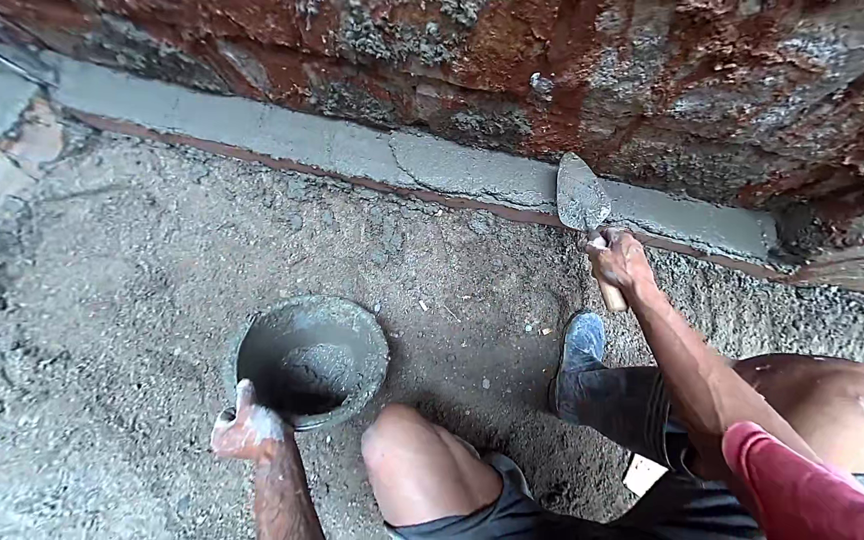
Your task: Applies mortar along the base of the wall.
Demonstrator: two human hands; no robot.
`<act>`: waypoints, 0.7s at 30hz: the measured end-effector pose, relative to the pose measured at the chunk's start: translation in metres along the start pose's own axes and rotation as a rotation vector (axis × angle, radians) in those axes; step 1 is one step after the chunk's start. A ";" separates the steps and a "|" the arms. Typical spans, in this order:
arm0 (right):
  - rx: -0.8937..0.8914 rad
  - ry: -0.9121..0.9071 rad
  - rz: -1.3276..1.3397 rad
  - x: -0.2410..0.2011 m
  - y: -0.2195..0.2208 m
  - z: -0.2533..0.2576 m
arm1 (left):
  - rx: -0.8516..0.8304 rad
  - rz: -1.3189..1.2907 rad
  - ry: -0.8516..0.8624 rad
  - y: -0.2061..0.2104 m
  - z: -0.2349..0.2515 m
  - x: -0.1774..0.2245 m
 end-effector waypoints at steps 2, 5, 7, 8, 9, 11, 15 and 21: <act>0.014 -0.008 -0.024 -0.017 0.003 -0.022 | -0.001 -0.002 -0.020 0.001 -0.002 0.003; -0.007 -0.069 -0.014 -0.042 0.019 -0.046 | 0.012 0.034 -0.015 0.003 -0.006 0.007; -0.138 -0.165 -0.027 -0.049 0.040 -0.048 | 0.016 0.055 -0.012 0.004 -0.007 0.009; -0.258 -0.200 -0.080 -0.053 0.051 -0.047 | 0.018 0.056 -0.014 0.005 -0.007 0.010; -0.383 -0.223 -0.163 -0.059 0.061 -0.044 | 0.019 0.057 -0.019 0.005 -0.009 0.010; -0.543 -0.262 -0.298 -0.072 0.081 -0.035 | 0.010 0.058 -0.027 0.006 -0.012 0.012; -0.496 -0.375 -0.335 -0.110 0.113 -0.022 | 0.012 0.065 -0.024 0.005 -0.012 0.011; -0.469 -0.551 -0.410 -0.183 0.129 0.015 | 0.029 0.127 -0.038 0.011 -0.011 0.015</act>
Point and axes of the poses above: each hand's wrist, its own z-axis towards the middle knuckle, its own y-axis out of the palm, x = y × z, the point moved 1 cm from there along z, towards the middle knuckle, and after that the axes turned 14 degrees about -y, right-handed, at the moved point
